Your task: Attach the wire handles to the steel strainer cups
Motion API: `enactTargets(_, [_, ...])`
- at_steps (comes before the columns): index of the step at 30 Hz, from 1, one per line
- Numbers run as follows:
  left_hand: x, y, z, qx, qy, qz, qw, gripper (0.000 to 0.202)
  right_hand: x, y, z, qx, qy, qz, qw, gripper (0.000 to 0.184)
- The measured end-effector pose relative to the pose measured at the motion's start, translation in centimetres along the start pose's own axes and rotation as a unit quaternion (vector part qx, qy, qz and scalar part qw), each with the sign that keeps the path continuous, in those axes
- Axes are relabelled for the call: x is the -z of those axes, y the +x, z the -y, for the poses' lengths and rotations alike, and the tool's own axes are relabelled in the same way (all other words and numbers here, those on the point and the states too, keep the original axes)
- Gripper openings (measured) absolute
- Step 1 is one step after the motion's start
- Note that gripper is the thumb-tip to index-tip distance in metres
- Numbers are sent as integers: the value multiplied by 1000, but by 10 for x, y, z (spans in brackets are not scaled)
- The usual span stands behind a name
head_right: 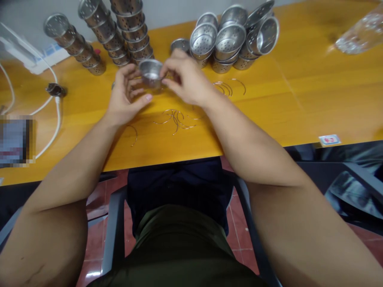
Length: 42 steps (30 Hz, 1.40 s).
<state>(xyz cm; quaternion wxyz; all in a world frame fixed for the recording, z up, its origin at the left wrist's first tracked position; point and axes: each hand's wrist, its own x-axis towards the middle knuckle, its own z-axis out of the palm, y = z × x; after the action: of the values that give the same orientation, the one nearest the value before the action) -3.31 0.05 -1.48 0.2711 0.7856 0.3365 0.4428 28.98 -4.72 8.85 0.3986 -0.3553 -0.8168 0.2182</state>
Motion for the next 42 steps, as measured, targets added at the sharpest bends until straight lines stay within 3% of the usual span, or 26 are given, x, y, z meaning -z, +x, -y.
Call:
enactTargets(3, [7, 4, 8, 10, 15, -6, 1000, 132, 19, 3, -31, -19, -62, -12, 998, 14])
enactTargets(6, [14, 8, 3, 9, 28, 0, 1000, 130, 29, 5, -47, -71, -83, 5, 994, 23])
enactTargets(10, [15, 9, -15, 17, 48, -34, 998, 123, 27, 6, -41, -155, -131, 8, 979, 36])
enactTargets(15, [23, 11, -22, -56, 78, -105, 990, 104, 18, 10, -30, -226, -179, -11, 957, 38])
enactTargets(19, [42, 13, 8, -56, 128, -83, 987, 103, 16, 11, -34, -238, -179, -23, 954, 32])
enactTargets(22, [54, 10, 43, -39, 167, -119, 978, 134, 17, 8, -35, -194, -159, -28, 968, 24])
enactTargets(24, [61, 4, 60, 18, 183, -124, 975, 140, 15, 6, -33, -138, -139, -27, 980, 21])
enactTargets(27, [71, -3, 67, 125, 194, -55, 972, 133, 3, 4, -30, -73, -126, 18, 989, 21])
enactTargets(29, [76, -2, 64, 161, 189, -20, 969, 133, -10, 5, -30, -72, -145, 69, 984, 26])
enactTargets(32, [73, 5, 56, 160, 160, -50, 973, 127, -24, 6, -31, -97, -184, 140, 968, 30])
enactTargets(34, [67, 10, 45, 112, 134, -62, 983, 124, -27, 7, -34, -107, -192, 158, 963, 27])
enactTargets(38, [54, 13, 6, -21, 114, -11, 993, 129, -19, 7, -41, -117, -163, 144, 969, 2])
enactTargets(42, [42, 14, -28, -55, 92, -9, 994, 135, -16, 5, -44, -116, -202, 175, 957, 18])
